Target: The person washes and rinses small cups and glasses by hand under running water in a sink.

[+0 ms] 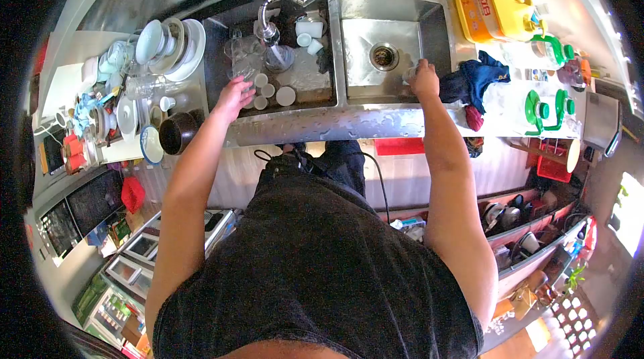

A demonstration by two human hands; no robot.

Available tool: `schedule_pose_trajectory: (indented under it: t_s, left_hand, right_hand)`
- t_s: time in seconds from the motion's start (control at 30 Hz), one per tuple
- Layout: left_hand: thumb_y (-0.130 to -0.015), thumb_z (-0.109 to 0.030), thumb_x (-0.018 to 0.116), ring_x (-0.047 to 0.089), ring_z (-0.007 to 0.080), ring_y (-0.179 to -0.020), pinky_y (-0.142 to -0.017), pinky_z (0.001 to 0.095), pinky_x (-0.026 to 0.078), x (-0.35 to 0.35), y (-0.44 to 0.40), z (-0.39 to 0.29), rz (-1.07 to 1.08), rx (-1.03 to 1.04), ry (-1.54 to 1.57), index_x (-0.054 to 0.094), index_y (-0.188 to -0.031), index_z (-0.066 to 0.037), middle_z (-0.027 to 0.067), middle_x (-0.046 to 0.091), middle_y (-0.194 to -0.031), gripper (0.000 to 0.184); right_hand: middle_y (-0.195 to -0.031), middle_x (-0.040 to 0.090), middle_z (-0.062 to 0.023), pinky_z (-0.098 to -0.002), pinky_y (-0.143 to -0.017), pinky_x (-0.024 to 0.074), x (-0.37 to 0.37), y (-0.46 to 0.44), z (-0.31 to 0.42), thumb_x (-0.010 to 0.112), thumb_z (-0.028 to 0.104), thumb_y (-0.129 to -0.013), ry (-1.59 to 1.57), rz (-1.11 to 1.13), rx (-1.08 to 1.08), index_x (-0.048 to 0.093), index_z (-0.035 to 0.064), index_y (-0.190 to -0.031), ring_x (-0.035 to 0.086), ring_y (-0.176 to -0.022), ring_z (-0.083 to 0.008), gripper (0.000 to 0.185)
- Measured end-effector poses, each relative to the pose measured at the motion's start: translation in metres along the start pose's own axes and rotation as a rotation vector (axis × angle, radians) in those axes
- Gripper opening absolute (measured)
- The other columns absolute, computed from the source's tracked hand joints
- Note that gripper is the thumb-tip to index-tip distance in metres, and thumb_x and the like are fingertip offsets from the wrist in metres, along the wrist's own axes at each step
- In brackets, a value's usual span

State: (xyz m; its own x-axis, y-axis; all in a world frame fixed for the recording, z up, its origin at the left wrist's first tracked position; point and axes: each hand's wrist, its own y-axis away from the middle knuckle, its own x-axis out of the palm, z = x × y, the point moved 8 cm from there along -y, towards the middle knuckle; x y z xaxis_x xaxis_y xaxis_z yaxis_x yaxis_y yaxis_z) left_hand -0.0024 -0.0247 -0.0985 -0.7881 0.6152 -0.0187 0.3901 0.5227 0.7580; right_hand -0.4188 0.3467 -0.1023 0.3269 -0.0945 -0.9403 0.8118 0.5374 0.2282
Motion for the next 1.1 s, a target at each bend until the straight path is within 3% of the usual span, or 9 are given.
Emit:
schedule_pose_trajectory:
  t_s: [0.1,0.17,0.3,0.4,0.5,0.6,0.87,1.0,1.1]
  left_hand:
    - [-0.086,-0.017,0.054,0.059,0.0198,-0.101,-0.081,0.0332,0.047,-0.002,-0.001,0.000,-0.005,0.005,-0.004,0.031,-0.139,-0.007,0.0081,0.056,-0.117,0.059]
    - [-0.087,-0.020,0.054,0.057,0.0228,-0.105,-0.089,0.0367,0.044,-0.001,-0.003,0.002,0.021,-0.019,-0.012,0.030,-0.139,-0.008,0.0089,0.052,-0.127,0.059]
    - [-0.087,-0.021,0.055,0.057,0.0226,-0.105,-0.089,0.0367,0.043,-0.001,-0.003,0.005,0.018,-0.013,-0.002,0.030,-0.139,-0.008,0.0086,0.053,-0.126,0.059]
    - [-0.085,-0.019,0.058,0.059,0.0203,-0.102,-0.081,0.0333,0.047,0.001,0.000,0.002,-0.008,-0.016,-0.006,0.033,-0.138,-0.007,0.0084,0.056,-0.117,0.060]
    - [-0.086,-0.022,0.056,0.057,0.0220,-0.106,-0.088,0.0362,0.043,0.002,-0.001,0.002,0.004,-0.013,-0.021,0.031,-0.139,-0.008,0.0083,0.053,-0.125,0.060]
    - [-0.085,-0.019,0.059,0.059,0.0207,-0.102,-0.081,0.0332,0.047,0.003,-0.004,0.004,0.003,-0.024,0.008,0.033,-0.138,-0.007,0.0088,0.055,-0.119,0.061]
    - [-0.086,-0.019,0.057,0.059,0.0176,-0.097,-0.079,0.0312,0.047,0.008,-0.014,0.008,0.029,-0.035,0.002,0.033,-0.138,-0.008,0.0062,0.057,-0.116,0.059]
    - [-0.086,-0.020,0.056,0.059,0.0159,-0.095,-0.078,0.0302,0.047,0.009,-0.014,0.008,0.014,-0.028,-0.002,0.034,-0.138,-0.009,0.0048,0.057,-0.116,0.057]
    - [-0.088,-0.022,0.052,0.057,0.0188,-0.102,-0.085,0.0338,0.044,0.009,-0.011,0.006,0.014,-0.011,0.018,0.033,-0.138,-0.009,0.0067,0.055,-0.122,0.055]
  right_hand:
    - [-0.106,0.056,-0.0200,-0.0430,-0.083,0.0499,-0.004,0.001,0.004,0.073,0.017,-0.067,0.021,-0.023,-0.015,0.047,0.0091,-0.116,0.058,-0.098,-0.0381,0.056]
    - [-0.107,0.056,-0.0195,-0.0428,-0.083,0.0497,-0.003,0.000,0.002,0.073,0.016,-0.067,0.020,-0.010,-0.005,0.050,0.0082,-0.111,0.058,-0.098,-0.0375,0.051]
    - [-0.106,0.056,-0.0195,-0.0427,-0.083,0.0494,-0.001,-0.002,0.001,0.072,0.015,-0.067,0.007,0.003,0.015,0.052,0.0078,-0.108,0.059,-0.098,-0.0373,0.047]
    - [-0.106,0.057,-0.0195,-0.0425,-0.083,0.0494,0.001,-0.003,0.002,0.073,0.014,-0.066,0.007,0.005,-0.004,0.052,0.0082,-0.109,0.059,-0.097,-0.0376,0.048]
    - [-0.106,0.057,-0.0193,-0.0426,-0.083,0.0493,-0.006,0.000,0.006,0.073,0.013,-0.065,0.009,0.001,0.041,0.053,0.0087,-0.108,0.059,-0.097,-0.0376,0.047]
    - [-0.105,0.057,-0.0186,-0.0420,-0.083,0.0493,-0.011,0.001,0.005,0.073,0.013,-0.065,0.010,-0.005,0.041,0.054,0.0093,-0.106,0.059,-0.097,-0.0368,0.045]
    - [-0.101,0.059,-0.0192,-0.0414,-0.084,0.0480,-0.072,0.000,0.038,0.071,0.015,-0.066,0.031,-0.104,-0.063,0.053,0.0068,-0.110,0.058,-0.096,-0.0357,0.047]
    - [-0.101,0.059,-0.0186,-0.0423,-0.084,0.0480,-0.086,-0.035,0.041,0.072,0.015,-0.066,0.029,-0.134,-0.026,0.053,0.0070,-0.110,0.058,-0.096,-0.0361,0.049]
    - [-0.106,0.057,-0.0210,-0.0436,-0.085,0.0482,-0.053,-0.077,0.035,0.073,0.016,-0.066,0.044,-0.119,-0.069,0.049,0.0065,-0.112,0.057,-0.100,-0.0384,0.053]
